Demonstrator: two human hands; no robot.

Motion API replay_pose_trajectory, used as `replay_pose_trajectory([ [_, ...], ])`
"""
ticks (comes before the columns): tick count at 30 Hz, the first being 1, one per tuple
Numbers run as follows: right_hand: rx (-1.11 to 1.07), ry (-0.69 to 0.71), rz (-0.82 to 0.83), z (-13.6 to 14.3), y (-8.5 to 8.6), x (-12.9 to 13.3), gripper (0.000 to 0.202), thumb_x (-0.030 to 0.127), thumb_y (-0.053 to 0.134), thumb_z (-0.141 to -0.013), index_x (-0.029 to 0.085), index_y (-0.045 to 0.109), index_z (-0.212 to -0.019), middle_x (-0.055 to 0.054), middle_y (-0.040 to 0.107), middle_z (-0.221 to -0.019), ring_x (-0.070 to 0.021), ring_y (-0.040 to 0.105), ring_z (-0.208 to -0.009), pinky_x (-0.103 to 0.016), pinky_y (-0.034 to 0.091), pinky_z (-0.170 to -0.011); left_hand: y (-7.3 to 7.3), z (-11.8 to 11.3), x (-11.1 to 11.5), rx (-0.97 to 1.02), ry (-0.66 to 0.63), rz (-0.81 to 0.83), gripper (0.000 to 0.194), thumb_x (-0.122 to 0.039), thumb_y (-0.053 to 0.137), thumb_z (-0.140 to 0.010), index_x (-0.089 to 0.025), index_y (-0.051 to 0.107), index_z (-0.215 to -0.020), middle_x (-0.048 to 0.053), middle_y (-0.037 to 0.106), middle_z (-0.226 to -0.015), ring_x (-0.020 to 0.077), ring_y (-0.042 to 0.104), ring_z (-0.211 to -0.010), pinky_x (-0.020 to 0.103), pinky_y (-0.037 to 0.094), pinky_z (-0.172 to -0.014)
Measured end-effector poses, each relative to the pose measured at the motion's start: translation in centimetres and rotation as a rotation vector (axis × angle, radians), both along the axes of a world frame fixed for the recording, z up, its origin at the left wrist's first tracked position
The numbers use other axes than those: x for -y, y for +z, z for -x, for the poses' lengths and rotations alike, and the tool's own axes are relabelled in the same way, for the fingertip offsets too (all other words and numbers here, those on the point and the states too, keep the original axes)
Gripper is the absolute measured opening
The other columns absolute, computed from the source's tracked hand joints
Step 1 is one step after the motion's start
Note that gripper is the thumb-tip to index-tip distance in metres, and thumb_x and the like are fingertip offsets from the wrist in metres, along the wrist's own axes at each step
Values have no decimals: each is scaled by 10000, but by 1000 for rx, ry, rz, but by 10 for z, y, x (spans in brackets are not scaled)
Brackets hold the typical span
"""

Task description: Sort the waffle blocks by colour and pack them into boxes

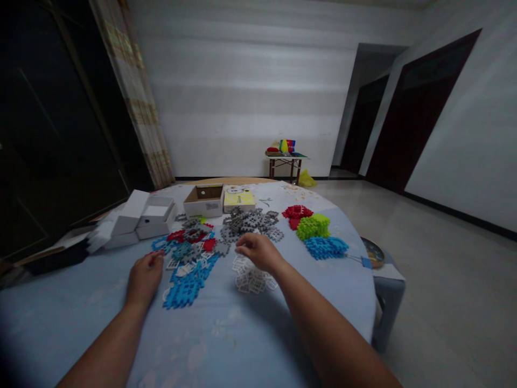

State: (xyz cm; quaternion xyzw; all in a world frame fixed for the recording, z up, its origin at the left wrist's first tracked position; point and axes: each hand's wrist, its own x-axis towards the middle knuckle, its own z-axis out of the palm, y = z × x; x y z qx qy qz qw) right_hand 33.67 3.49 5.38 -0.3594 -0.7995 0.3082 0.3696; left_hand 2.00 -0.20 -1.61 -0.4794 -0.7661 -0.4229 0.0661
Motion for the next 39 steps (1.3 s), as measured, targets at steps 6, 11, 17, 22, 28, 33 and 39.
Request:
replay_pose_trajectory([
  [6,-59,-251,-82,-62,-21,-22,227,349,558,-783,181,666,-891,-55,681,-860,-167,592,-763,-281,443,-704,16,-19,5,-88,-130,-16,359,-349,372,-801,-165,643,-948,104,652,-1031,234,552,-1034,353,401,-946],
  [11,-154,-369,-32,-80,-53,-35,295,393,506,-801,158,660,-890,-76,685,-869,-194,611,-792,-306,459,-721,26,-37,10,-150,-279,50,346,-394,401,-806,-194,658,-923,67,679,-993,217,574,-999,332,411,-924],
  [17,-98,-391,-4,-89,-63,-41,300,384,492,-783,152,665,-863,-60,680,-799,-177,600,-730,-282,445,-667,32,-44,10,-216,-417,274,319,-454,501,-731,-230,701,-839,50,704,-927,241,604,-935,335,445,-834],
  [22,-116,-447,48,-94,-72,-50,294,350,474,-775,135,658,-854,-57,673,-741,-160,589,-667,-263,443,-616,33,-38,9,-274,-421,433,335,-457,520,-695,-251,708,-880,52,697,-993,255,601,-975,334,447,-826],
  [28,-110,-430,66,-96,-77,-50,260,349,495,-763,157,663,-808,-39,669,-715,-157,591,-657,-249,435,-593,29,-34,8,-250,-366,464,335,-428,539,-675,-234,698,-897,64,699,-1000,259,606,-973,339,444,-805],
  [33,-116,-414,79,-94,-76,-47,257,349,491,-764,158,662,-790,-37,664,-692,-154,593,-636,-245,430,-574,27,-34,10,-210,-347,438,326,-424,551,-676,-225,701,-886,59,703,-992,239,611,-966,324,440,-812],
  [39,-120,-423,86,-94,-77,-48,263,349,488,-764,150,657,-799,-46,668,-703,-158,596,-639,-247,434,-571,32,-31,14,-132,-292,352,314,-421,497,-712,-225,710,-834,62,714,-945,254,611,-951,351,433,-826],
])
